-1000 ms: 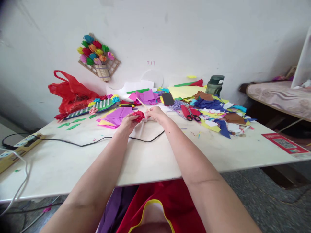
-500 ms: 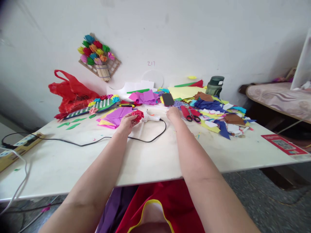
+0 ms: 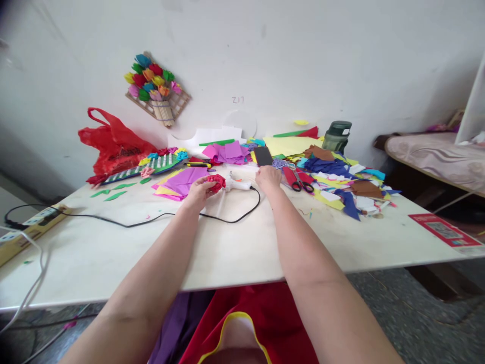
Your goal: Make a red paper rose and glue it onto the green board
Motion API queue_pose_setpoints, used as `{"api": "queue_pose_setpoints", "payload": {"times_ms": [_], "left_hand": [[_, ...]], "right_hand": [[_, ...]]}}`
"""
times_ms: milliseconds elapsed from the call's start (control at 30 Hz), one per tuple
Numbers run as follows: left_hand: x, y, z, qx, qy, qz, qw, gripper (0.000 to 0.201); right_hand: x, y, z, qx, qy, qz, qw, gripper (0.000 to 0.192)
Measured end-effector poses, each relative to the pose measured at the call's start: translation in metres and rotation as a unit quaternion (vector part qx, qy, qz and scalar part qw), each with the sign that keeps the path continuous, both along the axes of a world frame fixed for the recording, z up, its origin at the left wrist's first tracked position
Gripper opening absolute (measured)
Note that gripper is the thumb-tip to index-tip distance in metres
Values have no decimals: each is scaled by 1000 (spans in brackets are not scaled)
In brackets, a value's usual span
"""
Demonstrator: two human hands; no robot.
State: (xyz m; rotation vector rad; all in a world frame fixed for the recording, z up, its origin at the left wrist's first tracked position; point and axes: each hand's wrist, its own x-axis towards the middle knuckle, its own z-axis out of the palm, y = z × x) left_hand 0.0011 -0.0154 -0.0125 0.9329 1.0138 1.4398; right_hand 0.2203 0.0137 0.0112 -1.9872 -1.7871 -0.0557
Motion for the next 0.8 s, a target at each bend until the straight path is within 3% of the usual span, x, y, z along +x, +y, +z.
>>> {"api": "queue_pose_setpoints", "payload": {"times_ms": [167,300,533,800], "left_hand": [[1,-3,1,23,27,-5,999,37],[1,-1,0,35,44,7,998,41],[3,2,-1,59,78,11,995,42],[4,1,-1,81,111,26,990,38]], "right_hand": [[-22,-2,6,59,117,122,984,25],[-42,-2,3,56,179,212,959,19],[-58,-6,0,42,178,237,954,15],[-60,-8,-1,49,159,221,961,14]]}}
